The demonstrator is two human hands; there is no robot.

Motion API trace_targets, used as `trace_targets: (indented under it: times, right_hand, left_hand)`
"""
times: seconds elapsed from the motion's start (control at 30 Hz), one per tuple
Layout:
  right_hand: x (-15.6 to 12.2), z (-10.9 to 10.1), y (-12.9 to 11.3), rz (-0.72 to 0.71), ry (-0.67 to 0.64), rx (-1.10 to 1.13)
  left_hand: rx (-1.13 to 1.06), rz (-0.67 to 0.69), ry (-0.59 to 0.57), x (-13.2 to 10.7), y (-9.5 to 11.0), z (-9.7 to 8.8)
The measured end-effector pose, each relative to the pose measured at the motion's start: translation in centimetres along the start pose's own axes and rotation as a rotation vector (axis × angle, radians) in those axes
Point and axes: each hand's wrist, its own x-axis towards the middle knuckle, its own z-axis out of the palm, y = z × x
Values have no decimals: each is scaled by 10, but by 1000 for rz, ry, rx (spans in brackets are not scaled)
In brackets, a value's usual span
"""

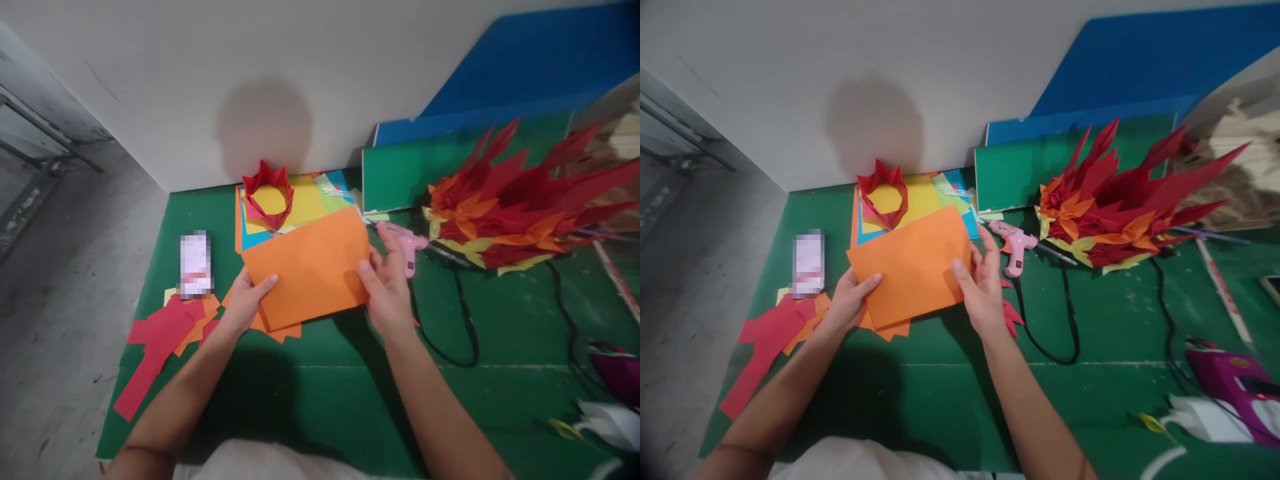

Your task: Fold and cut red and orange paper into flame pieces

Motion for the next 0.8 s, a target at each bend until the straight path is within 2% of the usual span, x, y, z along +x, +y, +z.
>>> trace_targets:
  times: [0.1,0.27,0.4,0.53,0.67,0.73,0.8]
  right_hand:
    - [2,-2,6,106,-37,93]
    - [2,-2,18,209,-56,182]
    - [-4,8,17,311,-183,277]
    - [-12,22,8,435,-352,364]
    - [-17,30,3,480,-437,422]
    - [-18,30,3,471,-440,393]
    - [-17,29,3,436,-408,332]
  left_hand:
    - [-58,0,34,2,4,0]
    - [-112,27,-16,6,9,0]
    - [-77,12,-109,6,4,2]
    - [-55,-26,-133,6,-3,5]
    - [-70,-108,-243,7,-6,9]
    - [-75,-122,-206,8,-7,10]
    - [-65,-100,-101,9,-7,12]
